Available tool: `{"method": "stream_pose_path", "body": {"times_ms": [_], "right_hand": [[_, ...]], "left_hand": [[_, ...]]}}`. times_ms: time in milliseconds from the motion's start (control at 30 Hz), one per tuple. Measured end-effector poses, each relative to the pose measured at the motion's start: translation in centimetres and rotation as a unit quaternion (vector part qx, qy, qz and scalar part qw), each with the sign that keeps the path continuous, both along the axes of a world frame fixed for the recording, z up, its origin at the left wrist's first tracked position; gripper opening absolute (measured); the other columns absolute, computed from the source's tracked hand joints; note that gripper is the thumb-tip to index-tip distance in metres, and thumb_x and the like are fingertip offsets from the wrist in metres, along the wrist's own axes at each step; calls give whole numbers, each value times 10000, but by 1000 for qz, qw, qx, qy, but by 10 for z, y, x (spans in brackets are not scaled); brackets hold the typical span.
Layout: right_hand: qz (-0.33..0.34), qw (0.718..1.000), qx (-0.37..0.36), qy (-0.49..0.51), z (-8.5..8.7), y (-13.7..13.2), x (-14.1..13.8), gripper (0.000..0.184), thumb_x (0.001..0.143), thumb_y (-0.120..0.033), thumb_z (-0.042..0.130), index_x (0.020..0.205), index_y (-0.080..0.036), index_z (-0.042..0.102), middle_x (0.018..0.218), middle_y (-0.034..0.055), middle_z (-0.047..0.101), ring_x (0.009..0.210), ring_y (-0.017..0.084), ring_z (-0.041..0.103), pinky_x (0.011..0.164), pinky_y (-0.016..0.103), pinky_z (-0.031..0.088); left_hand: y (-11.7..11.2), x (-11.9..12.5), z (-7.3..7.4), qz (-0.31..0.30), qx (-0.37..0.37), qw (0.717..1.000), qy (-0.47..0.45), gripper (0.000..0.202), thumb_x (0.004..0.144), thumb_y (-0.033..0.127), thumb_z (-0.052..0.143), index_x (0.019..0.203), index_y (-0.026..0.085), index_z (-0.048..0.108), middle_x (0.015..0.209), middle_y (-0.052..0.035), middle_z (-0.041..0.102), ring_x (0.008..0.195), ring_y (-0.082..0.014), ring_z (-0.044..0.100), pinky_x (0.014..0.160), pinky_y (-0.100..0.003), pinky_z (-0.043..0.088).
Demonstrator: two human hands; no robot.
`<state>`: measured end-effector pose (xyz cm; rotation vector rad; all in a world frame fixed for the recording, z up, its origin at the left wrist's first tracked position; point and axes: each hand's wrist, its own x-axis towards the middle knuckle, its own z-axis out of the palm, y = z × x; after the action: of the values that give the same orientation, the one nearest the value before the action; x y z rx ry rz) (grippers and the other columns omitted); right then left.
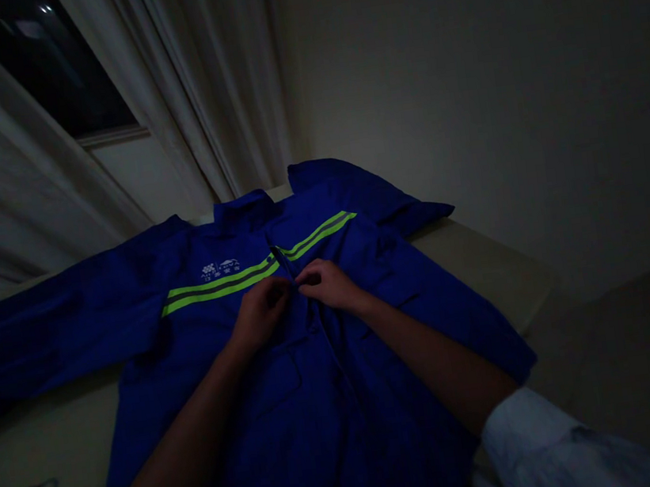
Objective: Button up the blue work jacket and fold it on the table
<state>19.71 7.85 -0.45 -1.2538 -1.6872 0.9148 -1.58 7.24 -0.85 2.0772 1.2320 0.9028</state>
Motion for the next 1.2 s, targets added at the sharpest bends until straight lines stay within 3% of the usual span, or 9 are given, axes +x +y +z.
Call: {"method": "stream_pose_path", "body": {"times_ms": [167, 300, 433, 633, 833, 1000, 1200], "right_hand": [[16, 999, 20, -26, 3, -2, 0, 198, 784, -74, 713, 919, -176, 815, 983, 45, 725, 907, 172, 689, 860, 301, 537], [7, 999, 26, -34, 3, -2, -1, 178, 779, -68, 723, 897, -172, 807, 958, 36, 721, 895, 164, 684, 837, 284, 532], [1, 998, 39, -53, 7, -4, -4, 121, 781, -91, 740, 865, -158, 796, 929, 33, 703, 865, 157, 672, 810, 270, 518], [-19, 992, 62, -107, 15, -11, -10, 70, 804, -102, 741, 791, -161, 774, 854, 13, 658, 825, 145, 627, 787, 258, 486], [-22, 993, 65, -101, 16, -14, -11, 124, 895, -129, 693, 821, -167, 786, 879, 24, 680, 855, 146, 645, 817, 257, 483], [-17, 993, 58, -102, 13, -14, -13, 105, 891, -120, 699, 873, -170, 790, 937, 35, 684, 863, 152, 643, 815, 266, 491], [-12, 994, 64, -91, 9, -14, -14, 98, 864, -105, 735, 925, -175, 767, 953, 18, 646, 820, 132, 610, 803, 260, 489]], "left_hand": [[-9, 7, 2, 25, 123, 986, 108, 366, 973, 242, 518, 1318, 197, 632, 1101, -91, 712, 1034, -256, 650, 936, -390, 525], [-15, 11, 4, 18, 189, 959, 210, 356, 1046, 222, 448, 1344, 232, 643, 1109, -101, 671, 1059, -258, 617, 951, -374, 518], [-16, 13, 7, 14, 229, 936, 268, 367, 1030, 163, 478, 1360, 196, 635, 1115, -130, 661, 1054, -279, 612, 950, -385, 517], [-16, 12, 9, 8, 222, 938, 266, 354, 1027, 159, 496, 1345, 224, 638, 1085, -103, 655, 1019, -257, 619, 907, -351, 514], [-16, 14, 9, 26, 181, 956, 230, 241, 1048, 201, 454, 1123, 205, 683, 1039, -98, 657, 991, -249, 627, 893, -350, 510], [-15, 15, 8, 64, 152, 966, 197, 220, 1032, 243, 485, 1130, 213, 680, 1064, -92, 674, 963, -250, 655, 851, -345, 518], [-13, 12, 6, 57, 162, 970, 172, 256, 1041, 245, 466, 1157, 193, 688, 1078, -102, 691, 1012, -264, 661, 912, -362, 520]]}}
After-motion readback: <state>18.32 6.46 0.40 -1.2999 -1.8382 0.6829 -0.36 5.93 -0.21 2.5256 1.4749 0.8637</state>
